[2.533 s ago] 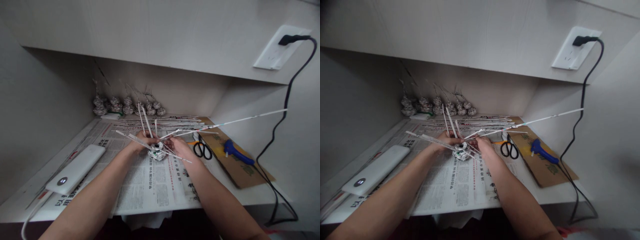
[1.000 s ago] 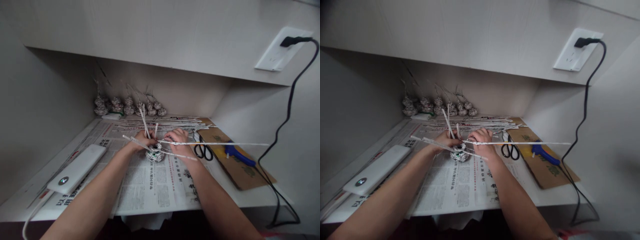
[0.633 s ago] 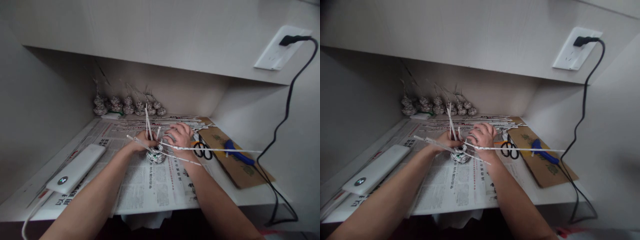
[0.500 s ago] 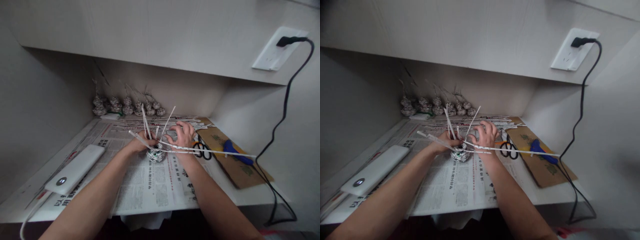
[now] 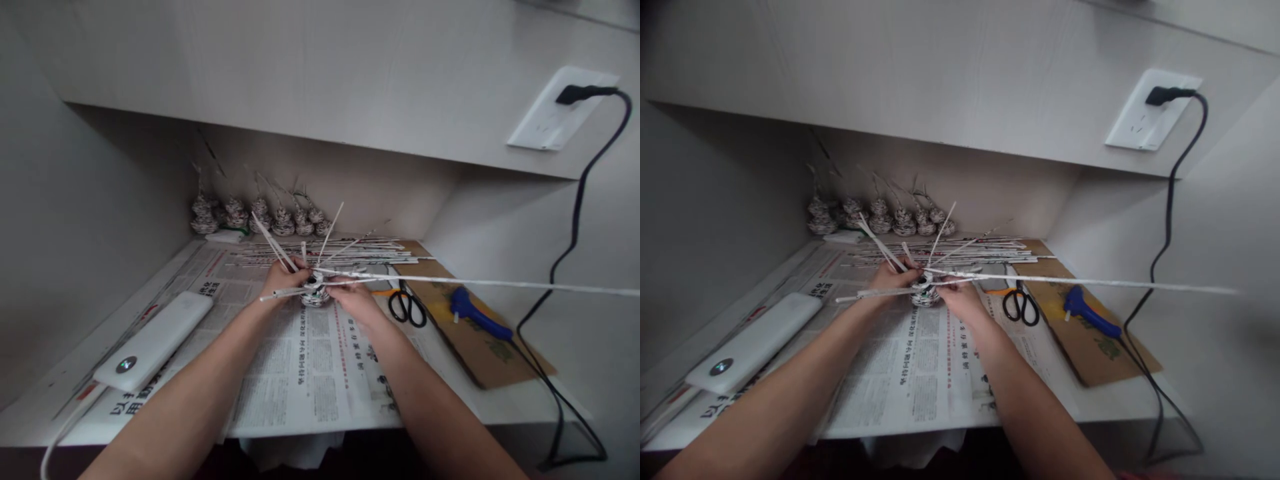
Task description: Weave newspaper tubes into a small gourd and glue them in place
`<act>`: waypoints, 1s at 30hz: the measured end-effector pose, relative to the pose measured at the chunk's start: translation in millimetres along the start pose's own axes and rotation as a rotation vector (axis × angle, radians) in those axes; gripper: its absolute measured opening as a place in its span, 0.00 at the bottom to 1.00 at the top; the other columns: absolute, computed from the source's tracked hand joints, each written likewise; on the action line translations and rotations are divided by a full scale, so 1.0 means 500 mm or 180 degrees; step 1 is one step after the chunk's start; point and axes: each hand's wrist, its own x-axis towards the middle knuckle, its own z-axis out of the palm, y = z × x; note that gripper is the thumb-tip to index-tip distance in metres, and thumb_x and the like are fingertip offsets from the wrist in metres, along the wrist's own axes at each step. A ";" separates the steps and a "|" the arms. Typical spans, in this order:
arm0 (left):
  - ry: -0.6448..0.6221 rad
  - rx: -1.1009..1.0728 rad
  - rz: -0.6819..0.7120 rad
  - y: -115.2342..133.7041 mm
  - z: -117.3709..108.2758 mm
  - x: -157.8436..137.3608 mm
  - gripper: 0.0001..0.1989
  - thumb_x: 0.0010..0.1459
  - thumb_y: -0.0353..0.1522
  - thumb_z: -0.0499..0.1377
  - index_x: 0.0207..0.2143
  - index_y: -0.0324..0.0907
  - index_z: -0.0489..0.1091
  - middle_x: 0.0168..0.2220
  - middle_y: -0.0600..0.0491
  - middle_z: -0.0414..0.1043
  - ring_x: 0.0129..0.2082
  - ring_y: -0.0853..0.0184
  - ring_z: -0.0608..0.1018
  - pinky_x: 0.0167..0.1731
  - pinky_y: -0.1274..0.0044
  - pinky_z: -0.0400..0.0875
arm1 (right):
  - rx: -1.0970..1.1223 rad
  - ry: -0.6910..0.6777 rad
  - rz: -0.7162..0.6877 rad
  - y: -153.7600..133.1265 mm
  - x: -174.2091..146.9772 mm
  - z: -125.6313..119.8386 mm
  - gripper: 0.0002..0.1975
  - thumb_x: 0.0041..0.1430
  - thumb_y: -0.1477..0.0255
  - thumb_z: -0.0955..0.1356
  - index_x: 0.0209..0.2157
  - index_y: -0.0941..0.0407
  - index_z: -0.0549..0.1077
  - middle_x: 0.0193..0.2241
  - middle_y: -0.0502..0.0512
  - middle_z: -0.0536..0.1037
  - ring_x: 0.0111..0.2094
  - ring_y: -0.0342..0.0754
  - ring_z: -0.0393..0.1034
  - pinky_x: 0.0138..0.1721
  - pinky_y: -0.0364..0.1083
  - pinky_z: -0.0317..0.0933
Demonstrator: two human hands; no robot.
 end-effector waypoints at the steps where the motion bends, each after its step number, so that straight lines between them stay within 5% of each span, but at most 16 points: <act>1: -0.0045 0.0015 0.0030 0.001 0.001 -0.001 0.09 0.35 0.33 0.66 0.20 0.39 0.70 0.21 0.53 0.73 0.22 0.69 0.73 0.27 0.76 0.67 | 0.0319 0.0099 0.0058 -0.001 -0.001 0.007 0.11 0.44 0.68 0.70 0.31 0.55 0.79 0.27 0.51 0.81 0.33 0.50 0.74 0.34 0.45 0.64; 6: -0.0250 0.0383 0.0147 0.012 0.004 -0.016 0.08 0.38 0.33 0.65 0.23 0.39 0.70 0.23 0.53 0.73 0.24 0.68 0.74 0.28 0.77 0.67 | 0.1011 0.0186 -0.0130 -0.014 -0.014 0.025 0.11 0.42 0.70 0.71 0.31 0.55 0.79 0.29 0.50 0.81 0.34 0.50 0.73 0.37 0.46 0.65; 12: -0.0065 0.0373 0.0083 0.007 0.015 -0.025 0.08 0.40 0.34 0.64 0.22 0.40 0.68 0.19 0.56 0.70 0.21 0.69 0.71 0.24 0.78 0.64 | 0.0344 0.0148 -0.0727 -0.012 -0.024 0.031 0.11 0.46 0.69 0.71 0.34 0.55 0.78 0.32 0.51 0.80 0.35 0.49 0.72 0.38 0.46 0.64; 17: -0.0304 0.0424 0.0011 -0.009 0.024 -0.034 0.09 0.41 0.32 0.64 0.27 0.38 0.71 0.22 0.55 0.73 0.23 0.69 0.73 0.26 0.78 0.67 | 0.0063 0.0820 -0.0716 0.020 -0.008 0.040 0.10 0.50 0.63 0.70 0.27 0.56 0.74 0.22 0.50 0.76 0.24 0.46 0.69 0.27 0.43 0.60; 30: -0.0475 0.0411 0.0066 0.001 0.021 -0.037 0.06 0.43 0.32 0.63 0.25 0.39 0.70 0.20 0.57 0.70 0.21 0.71 0.71 0.25 0.79 0.64 | 0.0403 0.0734 -0.0747 0.032 0.000 0.040 0.14 0.48 0.62 0.72 0.33 0.57 0.77 0.29 0.54 0.80 0.30 0.47 0.73 0.34 0.44 0.64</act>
